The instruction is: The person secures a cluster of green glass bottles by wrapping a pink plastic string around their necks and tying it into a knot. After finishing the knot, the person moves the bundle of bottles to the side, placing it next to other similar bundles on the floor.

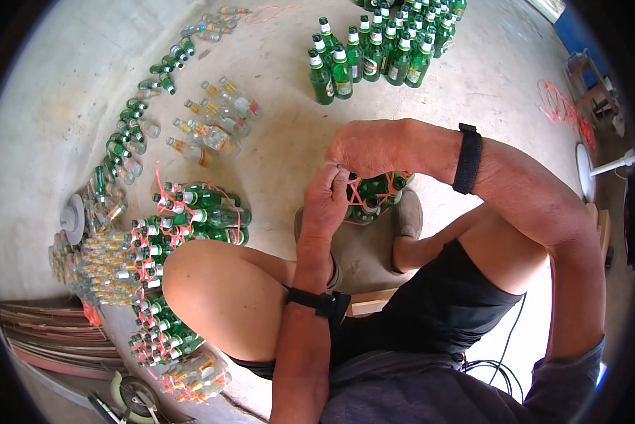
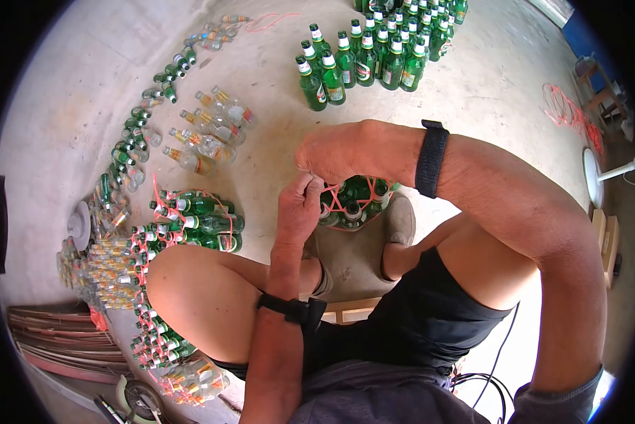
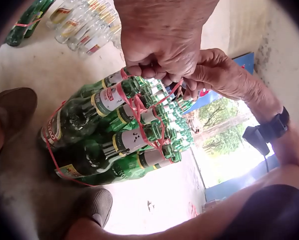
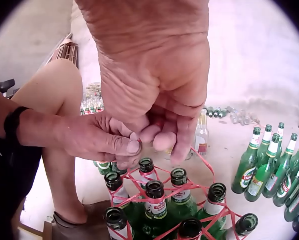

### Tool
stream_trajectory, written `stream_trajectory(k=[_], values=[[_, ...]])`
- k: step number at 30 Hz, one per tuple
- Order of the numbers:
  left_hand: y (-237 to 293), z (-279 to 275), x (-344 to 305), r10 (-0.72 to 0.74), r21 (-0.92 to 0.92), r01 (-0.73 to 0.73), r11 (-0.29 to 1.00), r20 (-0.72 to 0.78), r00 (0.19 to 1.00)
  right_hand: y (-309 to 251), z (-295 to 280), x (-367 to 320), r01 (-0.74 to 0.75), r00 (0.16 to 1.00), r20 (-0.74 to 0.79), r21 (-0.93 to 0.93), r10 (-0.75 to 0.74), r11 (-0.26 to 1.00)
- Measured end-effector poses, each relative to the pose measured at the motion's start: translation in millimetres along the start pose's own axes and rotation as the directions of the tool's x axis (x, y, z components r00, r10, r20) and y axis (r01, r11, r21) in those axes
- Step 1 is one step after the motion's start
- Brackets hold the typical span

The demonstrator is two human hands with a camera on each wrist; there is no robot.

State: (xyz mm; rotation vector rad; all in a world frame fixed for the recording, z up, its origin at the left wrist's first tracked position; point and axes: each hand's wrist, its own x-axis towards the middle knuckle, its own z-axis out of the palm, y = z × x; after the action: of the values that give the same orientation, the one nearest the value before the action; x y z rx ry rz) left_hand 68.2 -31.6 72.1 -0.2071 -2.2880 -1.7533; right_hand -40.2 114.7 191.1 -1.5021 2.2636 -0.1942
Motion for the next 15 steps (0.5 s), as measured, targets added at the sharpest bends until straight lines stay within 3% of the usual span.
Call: stream_trajectory(k=[2, 5, 11, 14, 15], values=[[-5, -4, -3, -0.062, 0.022, 0.062, 0.998, 0.02, 0.998, -4, -3, 0, -0.01, 1.0, -0.002, -0.026, 0.01, 1.0], [-8, -4, -7, 0.092, 0.137, -0.075, 0.988, -0.124, 0.988, -4, 0, 2, -0.057, 0.998, -0.021, -0.038, 0.057, 0.998], [-46, -10, -33, -0.015, 0.318, 0.089, 0.944, -0.23, 0.973, 10, 5, 10, -0.074, 0.996, -0.044, -0.043, 0.073, 0.996], [-46, -10, -36, -0.36, -0.066, 0.354, 0.933, -0.204, 0.91, 13, 4, 13, -0.097, 0.995, -0.008, -0.084, 0.097, 0.992], [-46, -8, -36, -0.362, -0.071, 0.355, 0.932, -0.209, 0.909, 14, 3, 11, -0.096, 0.995, -0.018, -0.083, 0.095, 0.992]])
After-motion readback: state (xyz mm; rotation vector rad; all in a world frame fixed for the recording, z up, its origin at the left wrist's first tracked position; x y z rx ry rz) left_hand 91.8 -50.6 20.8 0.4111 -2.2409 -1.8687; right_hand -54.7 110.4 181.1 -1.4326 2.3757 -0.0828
